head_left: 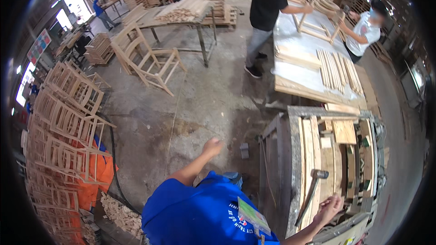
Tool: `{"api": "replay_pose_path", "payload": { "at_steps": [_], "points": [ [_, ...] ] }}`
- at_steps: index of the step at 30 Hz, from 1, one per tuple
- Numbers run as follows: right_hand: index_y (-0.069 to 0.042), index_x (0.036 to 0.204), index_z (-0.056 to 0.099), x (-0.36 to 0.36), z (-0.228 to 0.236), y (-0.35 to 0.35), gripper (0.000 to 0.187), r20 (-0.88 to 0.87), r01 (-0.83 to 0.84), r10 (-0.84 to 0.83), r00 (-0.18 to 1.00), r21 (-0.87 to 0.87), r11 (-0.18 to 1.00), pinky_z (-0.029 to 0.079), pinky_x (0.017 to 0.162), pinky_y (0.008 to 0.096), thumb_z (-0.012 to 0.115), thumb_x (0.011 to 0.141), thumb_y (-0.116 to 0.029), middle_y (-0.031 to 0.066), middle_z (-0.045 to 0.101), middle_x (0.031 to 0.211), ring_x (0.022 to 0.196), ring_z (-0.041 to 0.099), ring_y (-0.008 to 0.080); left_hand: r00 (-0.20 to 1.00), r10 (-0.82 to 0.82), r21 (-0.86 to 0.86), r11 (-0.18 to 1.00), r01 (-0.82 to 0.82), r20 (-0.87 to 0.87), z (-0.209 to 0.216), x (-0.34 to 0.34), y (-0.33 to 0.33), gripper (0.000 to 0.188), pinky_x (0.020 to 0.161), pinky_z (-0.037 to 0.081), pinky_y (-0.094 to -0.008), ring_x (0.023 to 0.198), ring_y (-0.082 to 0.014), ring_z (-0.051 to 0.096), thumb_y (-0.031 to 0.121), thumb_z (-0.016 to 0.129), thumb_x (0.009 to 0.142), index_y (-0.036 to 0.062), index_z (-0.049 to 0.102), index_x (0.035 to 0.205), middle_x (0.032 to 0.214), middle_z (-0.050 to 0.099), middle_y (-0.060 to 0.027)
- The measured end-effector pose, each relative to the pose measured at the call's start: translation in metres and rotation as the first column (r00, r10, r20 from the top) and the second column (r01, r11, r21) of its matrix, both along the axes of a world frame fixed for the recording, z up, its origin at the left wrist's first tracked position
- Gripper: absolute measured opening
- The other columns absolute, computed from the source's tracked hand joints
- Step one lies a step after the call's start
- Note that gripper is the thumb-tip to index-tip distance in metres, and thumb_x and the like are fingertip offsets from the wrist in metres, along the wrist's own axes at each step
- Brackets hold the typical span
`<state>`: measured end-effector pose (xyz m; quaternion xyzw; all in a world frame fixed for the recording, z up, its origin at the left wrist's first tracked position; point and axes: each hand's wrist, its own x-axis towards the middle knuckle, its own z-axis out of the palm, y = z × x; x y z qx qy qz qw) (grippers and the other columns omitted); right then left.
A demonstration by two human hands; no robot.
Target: The person assembles wooden chair frames in a workshop. They pick up chair frames, place them on a workbench, and use a nail gun to fasten joints before moving the completed frames to a stack.
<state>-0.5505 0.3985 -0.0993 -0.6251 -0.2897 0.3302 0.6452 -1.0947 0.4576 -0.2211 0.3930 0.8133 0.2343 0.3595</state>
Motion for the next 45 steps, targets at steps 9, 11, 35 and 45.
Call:
{"api": "replay_pose_path", "payload": {
  "at_steps": [9,11,35,45],
  "points": [
    [-0.004,0.118,0.069,-0.226,-0.058,0.017,0.031,0.487,-0.475,0.786,0.381,-0.626,0.618,0.058,0.074,0.0411,0.076,0.091,-0.020,0.0176,0.073,0.086,0.080,0.073,0.0279,0.981,0.193,-0.459,0.870,-0.180,-0.020,-0.025,-0.145,-0.161,0.035,0.076,0.060,-0.0448,0.090,-0.0315,0.075,0.026,0.062,0.087,-0.0024,0.075,0.102,0.099,0.075,-0.0242],
    [-0.006,0.120,0.070,-0.274,-0.084,0.016,0.039,0.368,-0.456,0.901,0.228,-0.778,0.433,0.059,0.084,0.0452,0.075,0.090,-0.031,0.0202,0.077,0.097,0.095,0.075,0.0348,0.944,0.325,-0.616,0.756,-0.221,0.061,-0.034,-0.173,-0.170,0.040,0.081,0.060,-0.0449,0.094,-0.0320,0.076,0.026,0.061,0.089,-0.0016,0.072,0.116,0.107,0.075,-0.0237],
    [-0.003,0.095,0.070,-0.746,-0.231,0.241,0.024,-0.223,-0.442,0.930,0.291,-0.894,-0.075,0.056,0.052,0.0378,0.060,0.098,-0.024,0.0114,0.070,0.081,0.063,0.067,0.0217,0.925,0.260,-0.293,0.940,-0.176,0.278,-0.026,-0.573,-0.092,0.018,0.057,0.049,-0.0464,0.065,-0.0280,0.064,0.024,0.063,0.091,0.0064,0.062,0.091,0.079,0.066,-0.0117],
    [-0.005,0.103,0.072,-0.959,-0.230,0.369,0.025,-0.156,-0.577,0.871,0.466,-0.800,0.166,0.059,0.058,0.0383,0.063,0.097,-0.028,0.0103,0.071,0.082,0.066,0.069,0.0213,0.832,-0.434,-0.374,0.877,0.302,-0.346,-0.029,-0.790,-0.006,0.037,0.072,0.055,-0.0515,0.083,-0.0332,0.069,0.035,0.071,0.092,0.0120,0.062,0.119,0.099,0.070,-0.0124]
  ]
}}
